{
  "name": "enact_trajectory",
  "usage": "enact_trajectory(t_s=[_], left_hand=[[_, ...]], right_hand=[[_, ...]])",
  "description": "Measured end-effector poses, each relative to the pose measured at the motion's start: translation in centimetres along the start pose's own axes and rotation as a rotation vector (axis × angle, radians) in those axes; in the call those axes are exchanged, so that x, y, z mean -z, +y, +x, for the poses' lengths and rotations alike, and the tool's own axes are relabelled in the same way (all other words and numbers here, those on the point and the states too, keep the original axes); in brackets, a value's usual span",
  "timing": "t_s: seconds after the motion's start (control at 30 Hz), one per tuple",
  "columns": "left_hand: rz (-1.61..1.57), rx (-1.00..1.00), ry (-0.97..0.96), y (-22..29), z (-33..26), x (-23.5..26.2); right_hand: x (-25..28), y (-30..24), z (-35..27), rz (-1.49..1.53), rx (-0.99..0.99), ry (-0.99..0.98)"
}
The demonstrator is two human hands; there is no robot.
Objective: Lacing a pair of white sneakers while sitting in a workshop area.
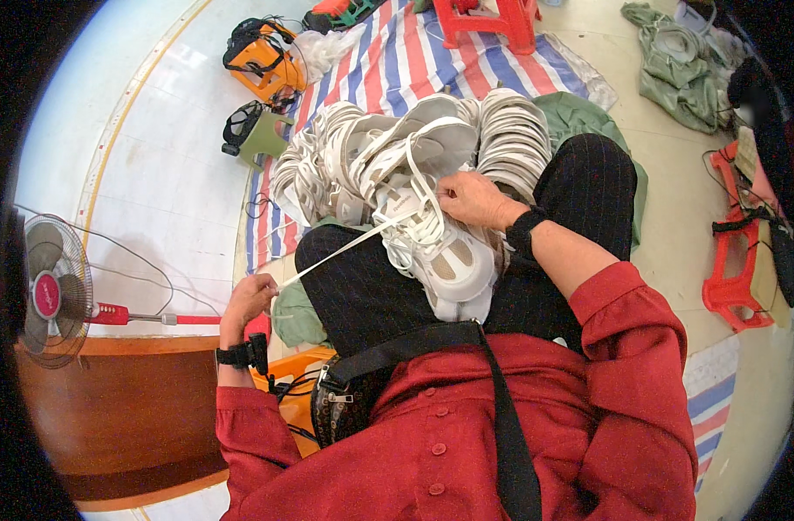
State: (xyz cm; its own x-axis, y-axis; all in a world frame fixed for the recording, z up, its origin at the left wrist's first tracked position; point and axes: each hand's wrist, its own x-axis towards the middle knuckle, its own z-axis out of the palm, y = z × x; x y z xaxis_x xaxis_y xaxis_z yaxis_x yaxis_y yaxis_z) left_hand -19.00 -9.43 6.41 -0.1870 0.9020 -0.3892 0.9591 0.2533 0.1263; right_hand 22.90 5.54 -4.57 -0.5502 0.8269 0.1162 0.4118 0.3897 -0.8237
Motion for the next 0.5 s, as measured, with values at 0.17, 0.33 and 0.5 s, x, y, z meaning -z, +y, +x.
enact_trajectory(t_s=[0.17, 0.33, 0.5], left_hand=[[0.128, 0.115, 0.025, -2.1, 0.4, 0.6], [0.195, 0.268, 0.034, -5.2, 0.5, 0.8], [0.324, 0.086, 0.322, -2.9, 1.3, -0.8]], right_hand=[[0.1, 0.8, 0.1, 0.118, -0.008, -0.054], [0.6, 0.6, 0.0, 0.448, -0.206, -0.188], [1.1, -0.6, -0.2, 0.581, -0.240, -0.220]])
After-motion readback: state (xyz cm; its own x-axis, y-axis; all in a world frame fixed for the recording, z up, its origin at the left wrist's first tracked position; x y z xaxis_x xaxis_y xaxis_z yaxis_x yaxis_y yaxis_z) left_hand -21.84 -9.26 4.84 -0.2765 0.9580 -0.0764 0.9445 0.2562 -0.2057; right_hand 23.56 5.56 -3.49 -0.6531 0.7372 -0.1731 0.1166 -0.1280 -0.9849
